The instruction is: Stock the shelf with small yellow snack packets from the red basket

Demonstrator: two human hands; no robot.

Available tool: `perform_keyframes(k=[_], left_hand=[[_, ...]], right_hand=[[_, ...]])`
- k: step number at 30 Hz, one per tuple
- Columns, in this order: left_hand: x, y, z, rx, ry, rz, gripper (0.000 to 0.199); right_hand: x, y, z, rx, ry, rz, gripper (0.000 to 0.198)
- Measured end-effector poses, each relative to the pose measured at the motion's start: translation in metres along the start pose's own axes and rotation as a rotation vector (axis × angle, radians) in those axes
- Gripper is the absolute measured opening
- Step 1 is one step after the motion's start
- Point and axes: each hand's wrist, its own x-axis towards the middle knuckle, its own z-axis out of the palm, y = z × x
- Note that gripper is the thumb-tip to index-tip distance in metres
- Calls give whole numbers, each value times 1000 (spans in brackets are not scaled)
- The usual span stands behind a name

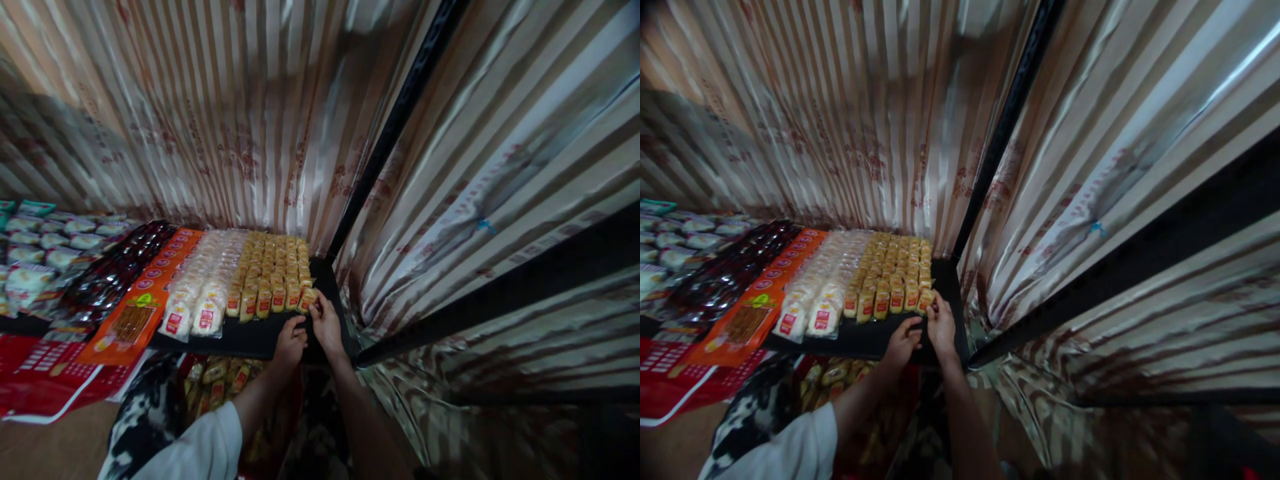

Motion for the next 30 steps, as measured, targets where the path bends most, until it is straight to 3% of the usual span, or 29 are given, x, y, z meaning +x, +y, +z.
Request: perform_keyframes(k=[7, 16, 21, 26, 30], left_hand=[[9, -2, 1, 39, -25, 1, 51], [21, -8, 1, 3, -52, 77, 56], [25, -16, 0, -11, -21, 101, 50], [5, -6, -6, 65, -25, 117, 37], [-34, -8, -32, 182, -11, 209, 28]], right_hand=[[0, 2, 5, 107, -6, -13, 50], [0, 10, 17, 222, 112, 27, 42], [-2, 12, 21, 119, 105, 28, 36], [-10, 1, 15, 51, 125, 6, 46], [-40, -20, 10, 67, 223, -40, 42]])
